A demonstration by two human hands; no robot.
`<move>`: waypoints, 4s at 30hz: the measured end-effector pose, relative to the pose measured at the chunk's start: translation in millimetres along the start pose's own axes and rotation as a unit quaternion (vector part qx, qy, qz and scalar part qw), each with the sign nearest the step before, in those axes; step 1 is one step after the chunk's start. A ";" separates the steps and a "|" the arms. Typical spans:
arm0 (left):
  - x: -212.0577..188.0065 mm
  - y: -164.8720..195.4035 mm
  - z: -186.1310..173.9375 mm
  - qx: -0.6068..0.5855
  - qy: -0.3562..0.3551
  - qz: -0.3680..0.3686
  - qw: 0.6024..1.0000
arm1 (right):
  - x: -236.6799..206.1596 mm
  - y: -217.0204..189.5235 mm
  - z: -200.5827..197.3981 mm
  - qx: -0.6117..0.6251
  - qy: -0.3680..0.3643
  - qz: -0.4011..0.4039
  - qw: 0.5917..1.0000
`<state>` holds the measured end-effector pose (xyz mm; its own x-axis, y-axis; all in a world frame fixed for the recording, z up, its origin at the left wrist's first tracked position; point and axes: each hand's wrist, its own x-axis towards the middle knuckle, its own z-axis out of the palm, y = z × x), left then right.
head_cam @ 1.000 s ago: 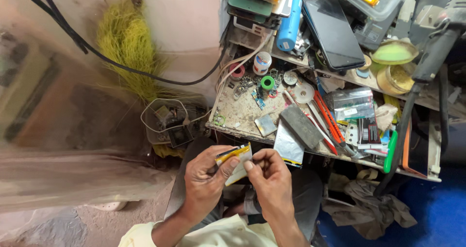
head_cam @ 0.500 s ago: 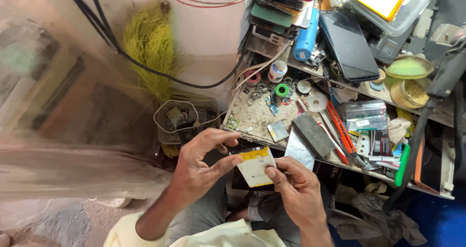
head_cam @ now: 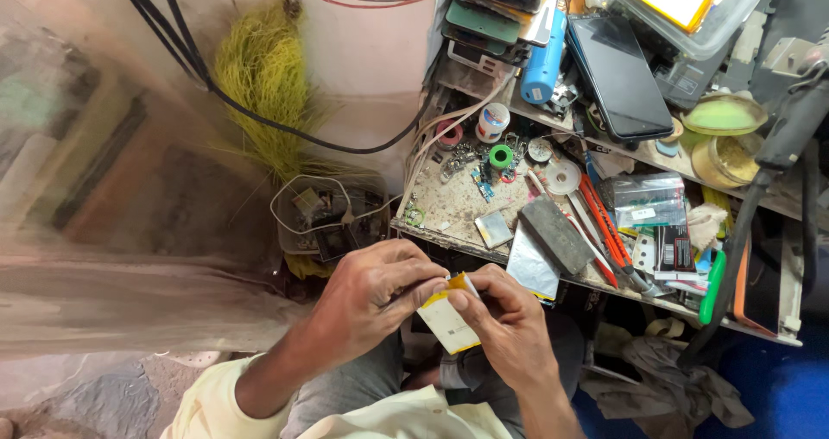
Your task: The person removes a yellow protective strip from a rectangular battery, then uses a soldering iron and tweezers to solder the battery terminals. The person works at a cluttered electronics repair bench.
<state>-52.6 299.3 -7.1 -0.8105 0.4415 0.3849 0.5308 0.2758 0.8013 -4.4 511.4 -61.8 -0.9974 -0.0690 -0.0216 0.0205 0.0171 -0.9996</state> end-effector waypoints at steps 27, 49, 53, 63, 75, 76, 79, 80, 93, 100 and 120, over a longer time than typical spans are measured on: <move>16.5 -26.3 0.2 -0.023 -0.037 -0.042 0.998 | 34.6 7.7 -2.3 -0.054 0.007 0.002 0.999; 21.4 -45.8 -19.5 -0.016 -0.082 -0.039 0.996 | 52.7 4.7 10.7 -0.045 -0.013 0.032 0.998; 22.1 -45.0 -14.2 -0.017 -0.091 -0.054 0.994 | 51.2 5.9 7.3 -0.051 -0.008 0.047 0.998; 12.4 -46.1 -27.1 -0.073 -0.110 -0.146 0.980 | 43.5 11.7 24.5 -0.006 -0.013 0.073 0.997; 12.7 -54.5 -31.9 -0.108 -0.133 -0.148 0.974 | 44.5 14.3 25.0 -0.010 -0.036 0.073 0.997; 13.5 -55.0 -31.8 -0.105 -0.135 -0.147 0.974 | 45.0 13.7 24.3 -0.003 -0.040 0.075 0.996; 12.1 -54.7 -34.9 -0.102 -0.144 -0.147 0.973 | 43.3 13.0 25.2 -0.002 -0.046 0.071 0.996; 11.6 -54.7 -37.1 -0.106 -0.148 -0.149 0.972 | 42.9 12.7 26.8 -0.005 -0.047 0.068 0.997; 16.4 -52.4 -37.8 -0.137 -0.158 -0.185 0.960 | 47.1 12.6 24.3 0.019 -0.052 0.072 0.996; 2.5 -49.5 -49.0 -0.124 -0.180 -0.177 0.960 | 38.2 8.9 29.2 0.016 -0.050 0.086 0.995; -29.2 -49.2 -33.1 -0.216 -0.099 -0.261 0.936 | 30.5 10.3 31.3 0.012 -0.062 0.060 0.996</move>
<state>-63.2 244.6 -42.5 -0.8470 0.5042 -0.1687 -0.1094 0.1452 0.9833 -32.5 478.2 -73.3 -0.9714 -0.1912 -0.1410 0.1419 0.0092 -0.9898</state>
